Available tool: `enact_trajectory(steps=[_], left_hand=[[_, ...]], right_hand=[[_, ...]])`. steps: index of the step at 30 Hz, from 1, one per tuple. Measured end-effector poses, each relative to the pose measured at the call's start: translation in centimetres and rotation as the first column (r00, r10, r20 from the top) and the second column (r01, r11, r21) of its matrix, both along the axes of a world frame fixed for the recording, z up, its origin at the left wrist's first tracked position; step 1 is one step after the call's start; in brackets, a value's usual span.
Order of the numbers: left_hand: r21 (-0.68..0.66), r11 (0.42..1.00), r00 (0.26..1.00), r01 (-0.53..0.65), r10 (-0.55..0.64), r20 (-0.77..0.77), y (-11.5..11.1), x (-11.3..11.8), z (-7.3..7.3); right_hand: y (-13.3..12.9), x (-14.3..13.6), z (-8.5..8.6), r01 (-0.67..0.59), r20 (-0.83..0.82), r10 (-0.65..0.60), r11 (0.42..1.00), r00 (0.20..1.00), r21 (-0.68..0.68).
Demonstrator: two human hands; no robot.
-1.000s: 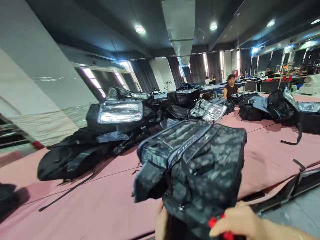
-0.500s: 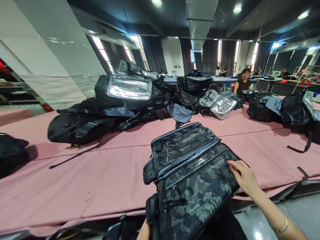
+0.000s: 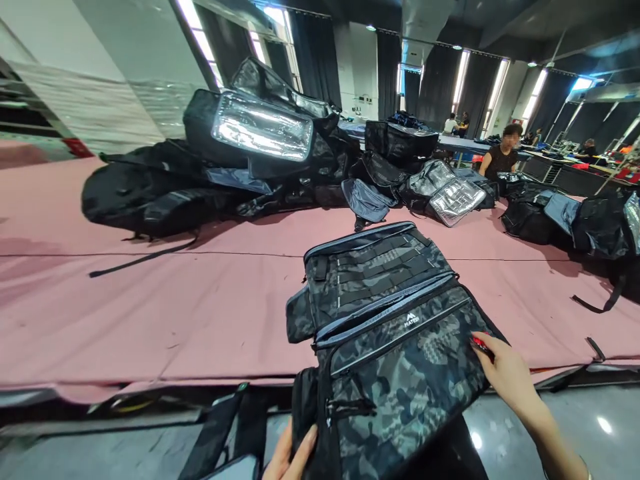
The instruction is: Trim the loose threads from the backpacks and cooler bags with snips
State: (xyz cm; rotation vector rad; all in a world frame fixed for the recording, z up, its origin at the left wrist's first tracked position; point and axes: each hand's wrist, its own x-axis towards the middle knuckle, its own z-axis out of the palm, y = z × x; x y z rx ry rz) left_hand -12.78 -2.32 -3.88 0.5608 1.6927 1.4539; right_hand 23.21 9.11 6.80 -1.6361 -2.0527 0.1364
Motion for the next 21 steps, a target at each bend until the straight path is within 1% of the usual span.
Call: enact_trajectory(steps=[3, 5, 7, 9, 12, 14, 16, 19, 21], left_hand=[[0.033, 0.999, 0.990, 0.030, -0.035, 0.138, -0.8, -0.6, -0.5], [0.042, 0.998, 0.989, 0.044, -0.050, 0.142, -0.9, -0.9, -0.6], [0.048, 0.995, 0.989, 0.082, -0.087, 0.121, -0.8, -1.1, -0.3], [0.051, 0.992, 0.987, 0.118, -0.123, 0.101, -0.7, -1.1, 0.0], [0.064, 0.990, 0.990, 0.124, -0.128, 0.066, -0.7, -1.0, 0.3], [0.065, 0.993, 0.993, 0.102, -0.106, 0.049, -0.8, -0.8, 0.2], [0.061, 0.996, 0.996, 0.072, -0.075, 0.046, -1.0, -0.7, -0.1], [0.068, 0.997, 0.997, 0.041, -0.045, 0.059, -1.1, -0.4, -0.7], [0.073, 0.997, 0.997, 0.034, -0.039, 0.068, -1.1, -0.2, -0.9]], right_hand=[[0.4, -0.5, 1.5, -0.071, 0.058, 0.076, 0.993, 0.995, -0.091], [1.2, -1.4, 2.7, -0.108, 0.119, 0.123, 0.986, 0.985, -0.123], [2.3, -2.9, 4.1, -0.157, 0.172, 0.173, 0.982, 0.970, -0.105], [3.8, -5.1, 5.3, -0.214, 0.216, 0.221, 0.975, 0.951, -0.054], [6.2, -9.0, 6.3, -0.299, 0.268, 0.281, 0.954, 0.922, 0.030], [7.6, -11.4, 6.1, -0.353, 0.291, 0.320, 0.933, 0.902, 0.069], [8.6, -13.0, 5.1, -0.422, 0.310, 0.378, 0.903, 0.872, 0.085], [9.5, -13.7, 2.9, -0.507, 0.309, 0.450, 0.852, 0.838, 0.134], [9.7, -13.3, 1.4, -0.541, 0.293, 0.471, 0.805, 0.832, 0.242]])
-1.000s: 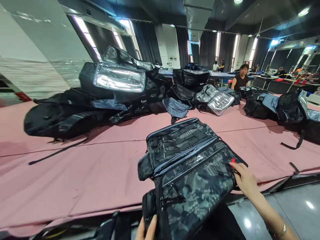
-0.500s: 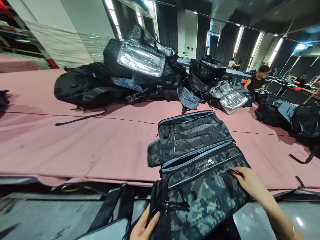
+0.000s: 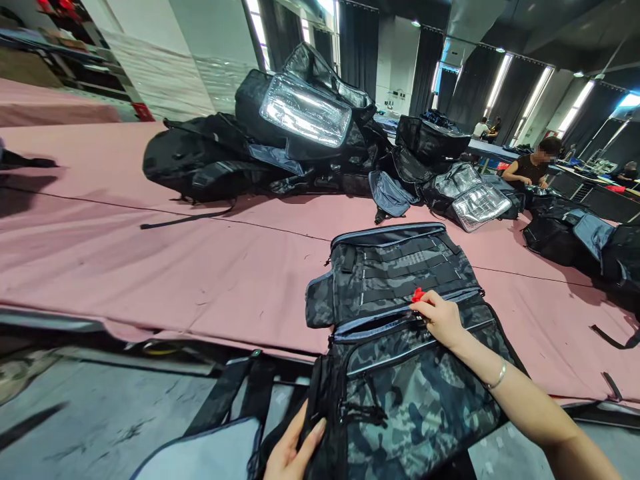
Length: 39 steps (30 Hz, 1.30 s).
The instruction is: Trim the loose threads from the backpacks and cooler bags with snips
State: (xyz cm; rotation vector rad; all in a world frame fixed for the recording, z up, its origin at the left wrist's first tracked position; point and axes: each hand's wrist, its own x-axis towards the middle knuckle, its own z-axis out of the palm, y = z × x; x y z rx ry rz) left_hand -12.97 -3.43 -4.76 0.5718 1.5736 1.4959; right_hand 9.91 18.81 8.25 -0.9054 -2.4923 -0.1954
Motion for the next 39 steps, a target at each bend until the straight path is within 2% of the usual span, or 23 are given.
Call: enact_trajectory(steps=[4, 15, 23, 25, 27, 29, 31, 32, 33, 34, 36, 37, 39], left_hand=[[-0.011, 1.000, 1.000, 0.012, -0.012, 0.007, 0.2, 0.4, 0.2], [-0.041, 0.999, 0.999, -0.030, 0.031, 0.025, 0.3, 0.5, 0.7], [-0.039, 0.998, 0.998, -0.055, 0.054, -0.011, 0.5, 0.3, -0.4], [-0.062, 0.997, 0.999, -0.040, 0.037, -0.037, 0.7, 0.0, -0.2], [-0.065, 0.997, 0.994, -0.047, 0.040, -0.101, 1.4, -0.6, 0.9], [-0.023, 0.994, 0.961, -0.108, 0.098, -0.260, 2.6, -1.2, 3.4], [0.080, 0.980, 0.846, -0.182, 0.198, -0.495, 4.4, -1.4, 7.0], [0.137, 0.976, 0.769, -0.170, 0.218, -0.601, 5.6, -1.2, 8.9], [0.202, 0.975, 0.721, -0.096, 0.208, -0.661, 6.8, -0.8, 10.8], [0.242, 0.970, 0.703, 0.027, 0.154, -0.694, 8.2, -0.1, 12.5], [0.223, 0.928, 0.669, 0.297, -0.036, -0.743, 11.1, 1.7, 15.0], [0.192, 0.899, 0.632, 0.394, -0.113, -0.767, 12.6, 2.7, 15.7], [0.078, 0.857, 0.532, 0.509, -0.243, -0.811, 15.4, 4.4, 16.4]], right_hand=[[-0.1, 1.2, -1.7, -0.049, -0.084, 0.063, 0.987, 0.994, 0.152], [-0.2, 1.3, -2.3, -0.032, -0.133, 0.054, 0.986, 0.990, 0.164], [-0.2, 1.5, -2.5, -0.029, -0.182, 0.066, 0.980, 0.981, 0.199], [-0.3, 1.5, -2.5, -0.035, -0.186, 0.079, 0.972, 0.979, 0.230], [-0.4, 1.5, -2.5, -0.042, -0.190, 0.095, 0.964, 0.977, 0.263], [-0.4, 1.4, -2.4, -0.042, -0.197, 0.100, 0.959, 0.975, 0.280], [-0.5, 1.3, -2.4, -0.031, -0.207, 0.095, 0.956, 0.974, 0.291], [-0.5, 1.3, -2.4, -0.026, -0.214, 0.092, 0.955, 0.972, 0.296], [-0.5, 1.3, -2.4, -0.021, -0.223, 0.091, 0.954, 0.971, 0.299], [-0.6, 1.3, -2.4, -0.017, -0.231, 0.090, 0.953, 0.969, 0.302], [-0.6, 1.3, -2.4, -0.010, -0.249, 0.089, 0.954, 0.964, 0.300], [-0.6, 1.2, -2.5, -0.009, -0.263, 0.089, 0.957, 0.961, 0.291], [-0.5, 1.1, -2.7, -0.006, -0.309, 0.087, 0.968, 0.947, 0.253]])
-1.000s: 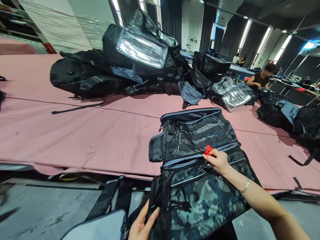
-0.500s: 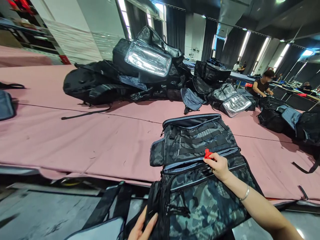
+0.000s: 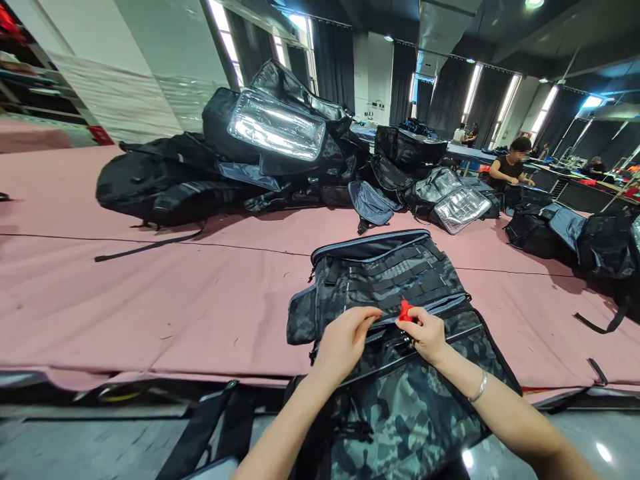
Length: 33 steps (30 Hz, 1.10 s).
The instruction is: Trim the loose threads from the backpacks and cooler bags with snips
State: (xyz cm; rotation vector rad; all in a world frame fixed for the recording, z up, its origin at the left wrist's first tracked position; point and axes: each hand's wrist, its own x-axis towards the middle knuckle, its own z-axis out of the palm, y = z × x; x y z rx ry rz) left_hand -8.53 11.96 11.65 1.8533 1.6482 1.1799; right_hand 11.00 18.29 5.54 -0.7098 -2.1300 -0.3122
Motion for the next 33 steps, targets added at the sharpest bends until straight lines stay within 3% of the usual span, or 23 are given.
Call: enact_trajectory(steps=[5, 17, 21, 25, 28, 33], left_hand=[[-0.225, 0.973, 0.981, 0.057, -0.096, -0.170, 3.8, 1.3, 0.0], [-0.313, 0.950, 0.950, -0.021, -0.078, -0.302, 4.0, 2.4, 0.4], [-0.126, 0.984, 0.922, -0.123, 0.067, -0.382, 3.2, 2.7, -1.1], [0.107, 0.991, 0.916, -0.086, 0.121, -0.382, 2.4, 2.5, -2.5], [0.302, 0.952, 0.915, -0.040, 0.156, -0.371, 2.1, 2.2, -3.0], [0.544, 0.838, 0.909, 0.024, 0.209, -0.362, 2.9, 1.2, -4.0]], right_hand=[[0.5, -0.3, -1.1, -0.065, -0.150, 0.046, 0.990, 0.988, -0.121], [0.7, -0.1, -1.9, -0.067, -0.155, 0.032, 0.973, 0.987, -0.223], [0.4, -0.3, -1.9, -0.082, -0.169, 0.040, 0.965, 0.985, -0.248], [-0.2, -0.1, -1.2, -0.143, -0.245, 0.078, 0.956, 0.966, -0.258], [-0.3, 0.4, 0.2, -0.140, -0.350, 0.031, 0.947, 0.936, -0.290], [1.1, 2.0, 2.4, -0.097, -0.542, -0.121, 0.929, 0.832, -0.356]])
